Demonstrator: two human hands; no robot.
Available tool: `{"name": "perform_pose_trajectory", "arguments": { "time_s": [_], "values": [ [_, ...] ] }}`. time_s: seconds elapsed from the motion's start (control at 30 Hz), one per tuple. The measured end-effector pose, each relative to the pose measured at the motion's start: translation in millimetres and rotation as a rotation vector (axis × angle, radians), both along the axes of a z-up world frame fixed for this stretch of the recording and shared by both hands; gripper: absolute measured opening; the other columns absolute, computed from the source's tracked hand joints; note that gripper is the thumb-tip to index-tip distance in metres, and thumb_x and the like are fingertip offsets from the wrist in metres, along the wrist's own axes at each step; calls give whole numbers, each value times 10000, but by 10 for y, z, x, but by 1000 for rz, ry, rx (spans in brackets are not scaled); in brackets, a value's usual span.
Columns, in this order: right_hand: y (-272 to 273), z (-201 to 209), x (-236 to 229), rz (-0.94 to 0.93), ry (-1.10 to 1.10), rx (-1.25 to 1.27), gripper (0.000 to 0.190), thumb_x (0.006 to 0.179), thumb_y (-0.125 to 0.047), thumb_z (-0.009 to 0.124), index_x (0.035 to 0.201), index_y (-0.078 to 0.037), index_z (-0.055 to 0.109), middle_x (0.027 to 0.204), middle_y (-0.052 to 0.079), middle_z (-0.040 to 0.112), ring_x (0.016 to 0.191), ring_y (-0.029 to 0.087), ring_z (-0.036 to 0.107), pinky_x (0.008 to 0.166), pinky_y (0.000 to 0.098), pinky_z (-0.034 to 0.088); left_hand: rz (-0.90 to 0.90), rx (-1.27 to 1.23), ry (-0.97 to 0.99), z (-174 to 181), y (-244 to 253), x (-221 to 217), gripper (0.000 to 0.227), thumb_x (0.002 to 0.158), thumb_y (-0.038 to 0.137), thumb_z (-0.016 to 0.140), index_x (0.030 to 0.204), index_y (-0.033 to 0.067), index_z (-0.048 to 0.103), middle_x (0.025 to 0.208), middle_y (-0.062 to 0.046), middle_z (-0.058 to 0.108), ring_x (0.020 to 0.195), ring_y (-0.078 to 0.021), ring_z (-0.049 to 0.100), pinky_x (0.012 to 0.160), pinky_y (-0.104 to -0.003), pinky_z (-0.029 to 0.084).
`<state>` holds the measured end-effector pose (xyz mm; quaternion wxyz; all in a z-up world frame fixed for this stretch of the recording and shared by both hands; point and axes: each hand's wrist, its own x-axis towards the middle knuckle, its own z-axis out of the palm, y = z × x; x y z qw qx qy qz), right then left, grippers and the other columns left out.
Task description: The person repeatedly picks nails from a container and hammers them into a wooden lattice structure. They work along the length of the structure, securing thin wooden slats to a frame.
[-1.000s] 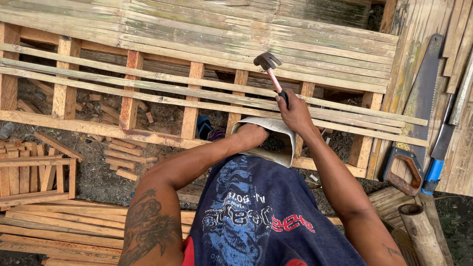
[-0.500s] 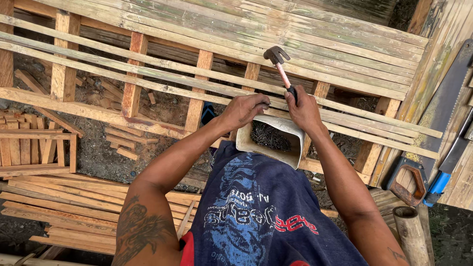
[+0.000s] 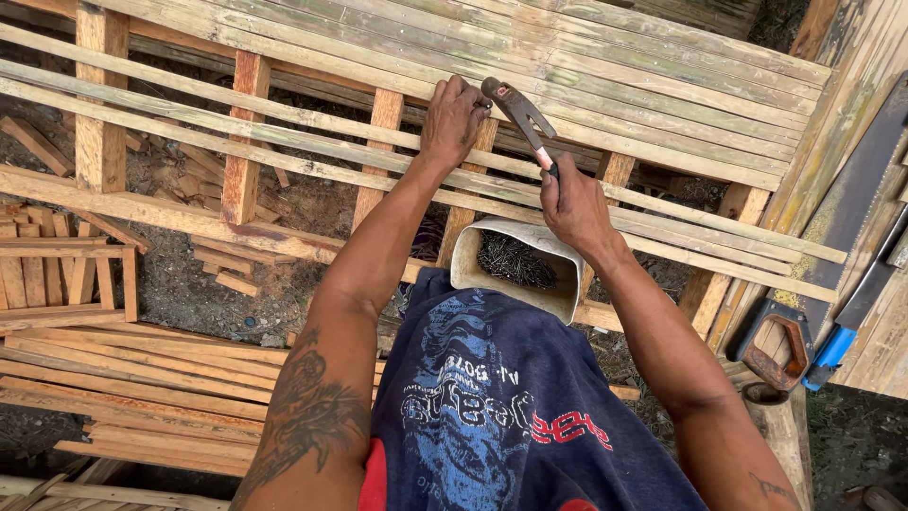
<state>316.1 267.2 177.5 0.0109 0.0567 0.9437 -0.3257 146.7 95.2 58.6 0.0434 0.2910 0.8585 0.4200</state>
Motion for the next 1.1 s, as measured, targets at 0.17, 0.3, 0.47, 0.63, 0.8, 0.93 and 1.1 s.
{"name": "perform_pose_trajectory", "arguments": {
  "time_s": [0.17, 0.3, 0.47, 0.63, 0.8, 0.93, 1.1],
  "values": [
    [44, 20, -32, -17, -158, 33, 142, 1084, -159, 517, 1059, -21, 494, 611, 203, 588, 499, 397, 593, 515, 538, 455, -26, 26, -86, -66, 28, -86, 181, 921, 38, 697, 1100, 62, 697, 1015, -122, 535, 976, -311, 544, 901, -452, 466],
    [-2, -21, -63, 49, 72, -90, 292, 989, -94, 444, 1250, 33, 468, 650, 162, 611, 497, 338, 614, 498, 467, 512, -7, 150, -85, -156, -91, -109, 419, 915, -85, 556, 1321, 19, 538, 1176, -172, 506, 1064, -341, 586, 908, -463, 502],
    [34, 33, -100, 36, -98, 41, 153, 1086, -152, 506, 1057, -3, 487, 607, 180, 570, 480, 372, 564, 507, 525, 444, -11, 103, -114, -177, -40, -102, 408, 948, -83, 547, 1337, 39, 542, 1158, -174, 510, 1057, -354, 606, 929, -482, 503],
    [-12, 35, -113, 119, 261, 23, 186, 1134, -167, 392, 1114, -18, 503, 725, 231, 584, 629, 432, 586, 638, 528, 470, -33, 207, -108, -284, -111, -106, 461, 922, -97, 519, 1369, 12, 482, 1202, -183, 511, 1100, -338, 620, 955, -458, 518],
    [97, 45, -119, -62, -2, -74, 223, 1101, -223, 460, 1075, -5, 498, 641, 193, 590, 546, 394, 588, 548, 543, 438, -57, 252, -101, -264, -44, -260, 507, 903, -105, 507, 1395, 8, 462, 1202, -191, 503, 1070, -335, 607, 930, -439, 526],
    [57, -111, -43, 49, 273, 29, 214, 1070, -203, 424, 1126, -11, 500, 712, 218, 619, 570, 389, 606, 551, 503, 473, -27, 211, -199, -380, -115, -165, 546, 891, -86, 503, 1425, 12, 445, 1172, -178, 509, 992, -305, 599, 911, -433, 519],
    [43, -251, -37, 8, -187, 114, 227, 1108, -236, 435, 1067, -21, 497, 604, 173, 574, 457, 344, 532, 475, 487, 434, -35, 273, -192, -428, -30, -154, 529, 906, -81, 514, 1422, 15, 445, 1186, -172, 515, 999, -298, 608, 925, -428, 525]
  ]
}}
